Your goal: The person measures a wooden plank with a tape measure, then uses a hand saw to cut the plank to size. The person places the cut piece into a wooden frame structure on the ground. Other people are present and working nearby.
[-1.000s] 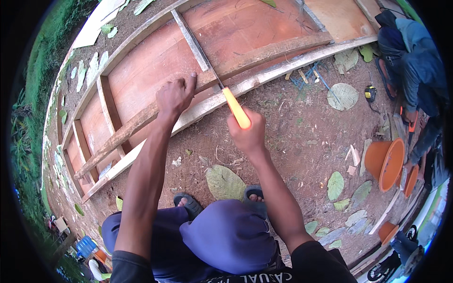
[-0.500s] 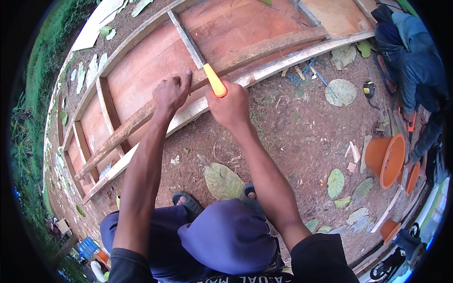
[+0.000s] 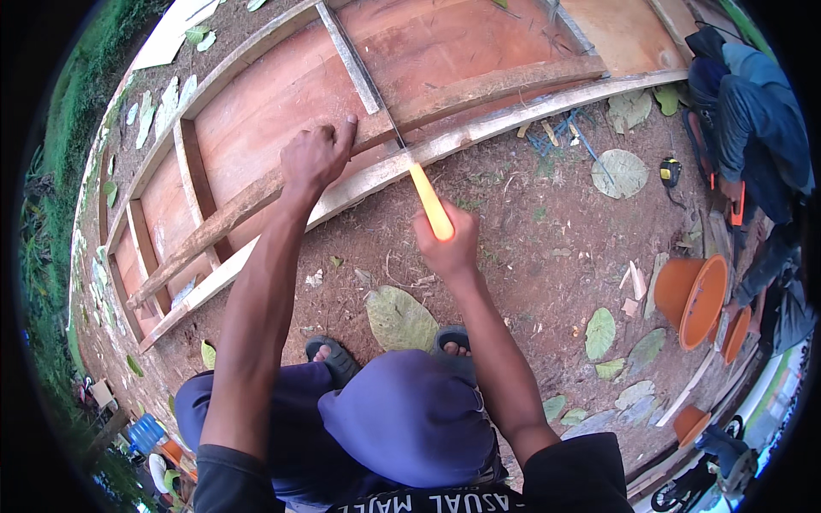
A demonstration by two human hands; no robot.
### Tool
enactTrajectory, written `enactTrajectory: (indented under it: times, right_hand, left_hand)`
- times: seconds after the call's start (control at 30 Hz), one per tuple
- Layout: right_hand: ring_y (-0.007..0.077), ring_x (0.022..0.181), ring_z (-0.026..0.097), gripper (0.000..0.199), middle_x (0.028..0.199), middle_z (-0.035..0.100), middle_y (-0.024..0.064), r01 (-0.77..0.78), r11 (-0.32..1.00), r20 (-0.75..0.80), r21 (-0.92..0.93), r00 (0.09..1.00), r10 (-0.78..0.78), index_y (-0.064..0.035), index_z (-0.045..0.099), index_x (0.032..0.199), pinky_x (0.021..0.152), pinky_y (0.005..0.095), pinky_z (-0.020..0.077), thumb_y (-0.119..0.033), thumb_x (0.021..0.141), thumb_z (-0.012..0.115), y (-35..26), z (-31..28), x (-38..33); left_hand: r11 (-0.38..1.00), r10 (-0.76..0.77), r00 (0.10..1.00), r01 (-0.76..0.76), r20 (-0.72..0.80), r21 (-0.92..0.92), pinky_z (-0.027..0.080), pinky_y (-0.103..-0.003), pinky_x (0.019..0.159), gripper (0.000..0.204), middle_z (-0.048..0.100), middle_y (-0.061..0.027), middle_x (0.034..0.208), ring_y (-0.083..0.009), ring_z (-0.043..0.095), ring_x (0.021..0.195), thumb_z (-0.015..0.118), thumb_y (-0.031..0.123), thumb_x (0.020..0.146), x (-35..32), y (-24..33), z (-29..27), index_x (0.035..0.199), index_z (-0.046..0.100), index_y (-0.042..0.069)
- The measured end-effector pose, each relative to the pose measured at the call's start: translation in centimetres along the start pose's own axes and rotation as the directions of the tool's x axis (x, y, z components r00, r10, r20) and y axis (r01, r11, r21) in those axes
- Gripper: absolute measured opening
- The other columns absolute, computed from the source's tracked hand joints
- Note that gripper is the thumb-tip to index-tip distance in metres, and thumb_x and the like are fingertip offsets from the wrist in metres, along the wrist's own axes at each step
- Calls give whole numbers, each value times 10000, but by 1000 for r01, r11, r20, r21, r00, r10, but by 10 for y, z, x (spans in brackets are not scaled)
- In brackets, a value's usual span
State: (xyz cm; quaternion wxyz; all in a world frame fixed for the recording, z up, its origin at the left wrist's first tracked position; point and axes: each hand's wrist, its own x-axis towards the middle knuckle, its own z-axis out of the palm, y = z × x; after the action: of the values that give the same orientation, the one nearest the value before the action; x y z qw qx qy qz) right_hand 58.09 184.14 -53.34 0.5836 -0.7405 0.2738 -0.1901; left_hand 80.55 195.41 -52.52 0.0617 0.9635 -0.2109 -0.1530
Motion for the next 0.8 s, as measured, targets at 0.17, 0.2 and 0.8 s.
enactTrajectory:
  times: [0.17, 0.2, 0.8]
  right_hand:
    - [211, 552, 668, 68, 667, 658, 126, 28, 991, 70, -130, 997, -19, 38, 670, 844, 551, 341, 525, -28, 837, 657, 5, -69, -135]
    - [195, 523, 629, 71, 629, 626, 112, -17, 996, 50, -93, 999, 21, 31, 660, 819, 527, 345, 494, -35, 845, 658, 6, -55, -113]
    - [233, 470, 547, 261, 555, 541, 184, -85, 986, -2, -145, 996, 85, 27, 561, 689, 508, 388, 435, -139, 866, 658, -57, 23, 63]
  left_hand:
    - [999, -8, 997, 11, -71, 38, 564, -541, 788, 791, 707, -331, 822, -464, 729, 841, 364, 677, 1006, 3, -12, 8, 887, 772, 10]
    - [1000, -7, 1000, 7, -30, 26, 563, -541, 788, 793, 708, -329, 822, -463, 729, 840, 363, 678, 1006, -4, -11, 15, 884, 771, 10]
    - [1000, -19, 999, 19, -43, -7, 536, -532, 802, 745, 723, -266, 811, -445, 721, 854, 391, 671, 993, 6, 8, 2, 825, 766, 49]
